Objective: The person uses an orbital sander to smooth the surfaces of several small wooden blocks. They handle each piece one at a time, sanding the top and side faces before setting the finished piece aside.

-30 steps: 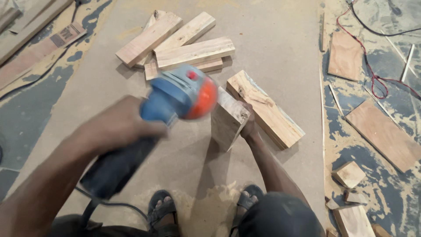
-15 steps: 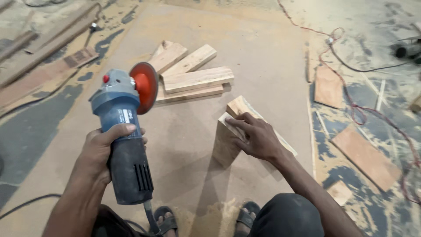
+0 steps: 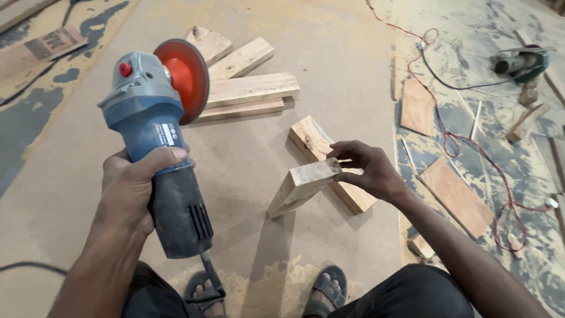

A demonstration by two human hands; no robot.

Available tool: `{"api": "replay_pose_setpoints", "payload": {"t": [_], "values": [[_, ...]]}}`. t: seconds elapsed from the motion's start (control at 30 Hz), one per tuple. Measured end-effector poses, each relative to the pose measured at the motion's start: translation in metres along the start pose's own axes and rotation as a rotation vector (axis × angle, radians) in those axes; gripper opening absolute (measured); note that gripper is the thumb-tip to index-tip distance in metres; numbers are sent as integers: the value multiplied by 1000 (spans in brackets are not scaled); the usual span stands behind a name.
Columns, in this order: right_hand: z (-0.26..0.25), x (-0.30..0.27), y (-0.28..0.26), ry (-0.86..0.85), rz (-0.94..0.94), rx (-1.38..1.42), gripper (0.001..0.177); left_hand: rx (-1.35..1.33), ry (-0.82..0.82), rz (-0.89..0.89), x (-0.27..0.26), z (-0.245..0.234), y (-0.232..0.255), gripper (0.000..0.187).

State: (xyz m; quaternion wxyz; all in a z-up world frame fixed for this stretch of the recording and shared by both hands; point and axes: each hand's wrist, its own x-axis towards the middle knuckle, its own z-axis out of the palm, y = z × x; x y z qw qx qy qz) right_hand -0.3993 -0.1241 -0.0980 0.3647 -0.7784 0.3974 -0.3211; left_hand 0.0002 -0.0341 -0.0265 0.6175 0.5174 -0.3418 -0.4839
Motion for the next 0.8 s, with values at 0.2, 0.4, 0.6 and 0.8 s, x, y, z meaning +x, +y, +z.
{"api": "replay_pose_setpoints", "payload": {"t": [0.2,0.4,0.6,0.8], "values": [[18,-4,10,32,354,-98,48,25,47,-86,23,1,-9,44],[20,-18,4,119,240,-266,45,-16,45,-134,31,-7,-16,45],[13,-27,-17,306,150,-243,39,-33,23,-123,24,-15,-15,46],[13,-28,-27,276,44,-335,38,-72,-8,-125,5,-21,-3,50]]}}
